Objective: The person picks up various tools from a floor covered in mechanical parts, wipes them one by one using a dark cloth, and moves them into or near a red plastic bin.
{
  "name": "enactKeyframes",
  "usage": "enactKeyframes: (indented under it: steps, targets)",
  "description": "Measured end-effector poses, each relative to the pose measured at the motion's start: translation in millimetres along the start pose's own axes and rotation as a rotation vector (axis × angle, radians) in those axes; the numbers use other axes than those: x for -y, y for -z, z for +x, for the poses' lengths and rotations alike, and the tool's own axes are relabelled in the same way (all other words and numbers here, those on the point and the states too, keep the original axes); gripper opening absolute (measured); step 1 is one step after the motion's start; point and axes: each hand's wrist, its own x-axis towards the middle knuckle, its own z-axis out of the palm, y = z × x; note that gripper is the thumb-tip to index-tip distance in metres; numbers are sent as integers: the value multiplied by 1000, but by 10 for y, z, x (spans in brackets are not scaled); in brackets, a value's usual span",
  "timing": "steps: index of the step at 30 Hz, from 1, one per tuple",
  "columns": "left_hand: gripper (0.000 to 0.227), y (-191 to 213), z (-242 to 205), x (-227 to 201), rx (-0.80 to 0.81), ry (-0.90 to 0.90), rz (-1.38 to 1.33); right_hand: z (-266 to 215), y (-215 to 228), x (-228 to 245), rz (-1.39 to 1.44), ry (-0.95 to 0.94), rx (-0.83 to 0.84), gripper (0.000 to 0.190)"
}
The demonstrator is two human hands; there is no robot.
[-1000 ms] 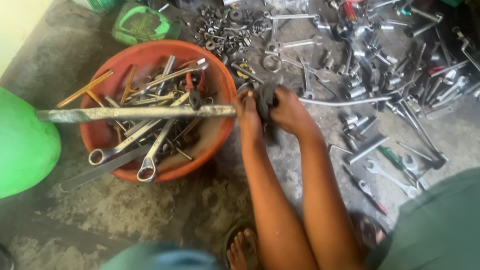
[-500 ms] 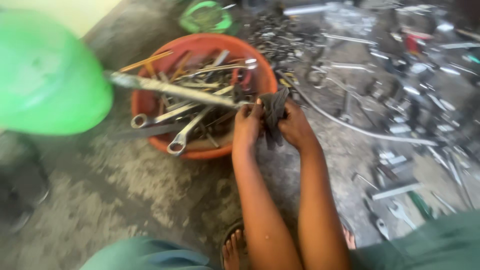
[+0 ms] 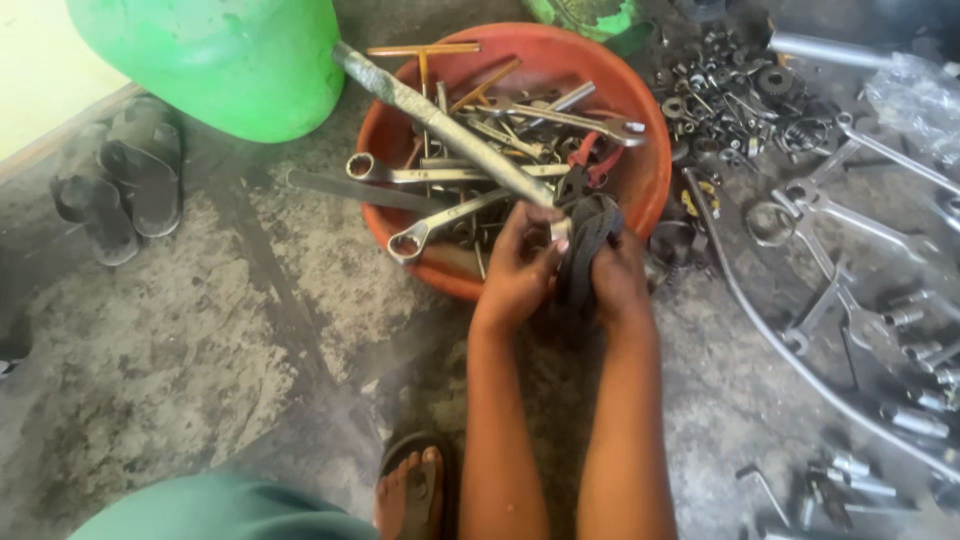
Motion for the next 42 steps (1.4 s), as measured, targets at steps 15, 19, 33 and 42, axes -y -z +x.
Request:
enactKeyframes:
  steps: [15, 19, 33, 42]
  targets:
    - [24, 42, -102, 136, -39, 119, -138, -154, 115, 48, 355, 68, 200, 18]
    - [19, -48, -102, -7, -2, 78, -256, -214, 157, 147, 341, 82, 187, 21]
    - [39, 122, -112, -294, 75, -109, -59, -302, -107, 96, 252, 172, 245, 32]
    - [33, 247, -209, -479, 14, -73, -13, -301, -157, -51, 621, -8, 238, 35]
